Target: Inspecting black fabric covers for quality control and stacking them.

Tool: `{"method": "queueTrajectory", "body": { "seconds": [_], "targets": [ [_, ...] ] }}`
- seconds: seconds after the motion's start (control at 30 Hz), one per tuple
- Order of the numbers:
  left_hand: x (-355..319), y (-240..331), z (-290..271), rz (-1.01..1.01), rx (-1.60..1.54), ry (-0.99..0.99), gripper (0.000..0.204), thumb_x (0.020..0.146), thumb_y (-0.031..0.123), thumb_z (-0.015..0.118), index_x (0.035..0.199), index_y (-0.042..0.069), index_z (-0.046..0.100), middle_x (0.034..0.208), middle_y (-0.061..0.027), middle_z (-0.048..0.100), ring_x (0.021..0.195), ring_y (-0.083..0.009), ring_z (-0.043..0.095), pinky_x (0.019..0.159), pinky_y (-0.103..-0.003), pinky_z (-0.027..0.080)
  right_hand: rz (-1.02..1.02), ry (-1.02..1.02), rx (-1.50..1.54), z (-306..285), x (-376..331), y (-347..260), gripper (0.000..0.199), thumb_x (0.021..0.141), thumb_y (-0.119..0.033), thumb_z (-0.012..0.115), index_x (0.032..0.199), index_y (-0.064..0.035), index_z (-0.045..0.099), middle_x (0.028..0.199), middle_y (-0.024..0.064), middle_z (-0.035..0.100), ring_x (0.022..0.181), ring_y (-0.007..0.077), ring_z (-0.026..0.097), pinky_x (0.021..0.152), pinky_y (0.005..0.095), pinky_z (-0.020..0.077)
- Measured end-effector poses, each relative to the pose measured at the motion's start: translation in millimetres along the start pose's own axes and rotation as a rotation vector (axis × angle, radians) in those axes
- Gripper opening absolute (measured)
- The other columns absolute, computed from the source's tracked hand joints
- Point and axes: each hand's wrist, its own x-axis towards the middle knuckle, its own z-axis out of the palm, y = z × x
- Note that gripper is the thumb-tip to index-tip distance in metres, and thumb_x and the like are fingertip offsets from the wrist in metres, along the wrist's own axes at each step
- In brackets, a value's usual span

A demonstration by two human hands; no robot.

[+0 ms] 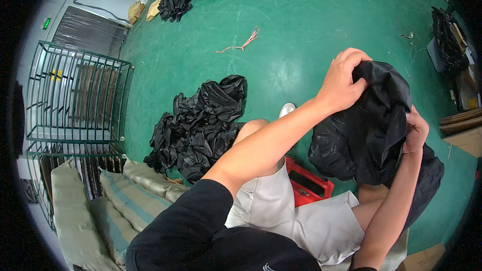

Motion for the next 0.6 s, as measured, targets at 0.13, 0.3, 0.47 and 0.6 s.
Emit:
{"method": "queueTrajectory", "body": {
  "seconds": [0.13,0.3,0.47,0.6],
  "targets": [
    [4,0,-2,-0.106,-0.282,-0.122,0.024,0.075,0.006,0.059,0.098,-0.001,0.057,0.084,-0.0215,0.064,0.082,-0.0429,0.061,0.070,-0.044,0.048,-0.091,0.256,0.052,-48,10,7,0.041,0.089,-0.018,0.057,0.123,0.0042,0.056,0.118,0.0115,0.064,0.105,0.0240,0.062,0.097,0.0342,0.0456],
    [1,2,-5,-0.125,-0.251,-0.182,0.025,0.081,0.016,0.066,0.103,0.004,0.058,0.085,-0.0184,0.066,0.078,-0.0383,0.064,0.067,-0.043,0.047,-0.153,0.090,-0.129,33,6,-7,0.063,0.084,-0.027,0.068,0.134,0.0038,0.047,0.124,0.0111,0.060,0.110,0.0224,0.059,0.099,0.0341,0.0444],
    [0,0,0,-0.159,-0.182,-0.256,0.022,0.082,0.023,0.064,0.079,0.002,0.062,0.066,-0.0221,0.060,0.066,-0.0411,0.061,0.059,-0.046,0.045,-0.131,0.123,-0.646,47,-5,-19,0.065,0.072,-0.015,0.075,0.129,-0.0038,0.045,0.116,0.0070,0.058,0.107,0.0144,0.056,0.097,0.0273,0.0430],
    [0,-9,12,-0.267,-0.156,-0.293,0.034,0.086,0.025,0.061,0.072,-0.006,0.057,0.059,-0.0240,0.051,0.050,-0.0354,0.047,0.053,-0.043,0.038,-0.435,0.206,-1.013,22,11,4,0.048,0.074,0.003,0.065,0.117,-0.0044,0.045,0.100,0.0040,0.054,0.086,0.0104,0.051,0.079,0.0232,0.0421]
  ]
}}
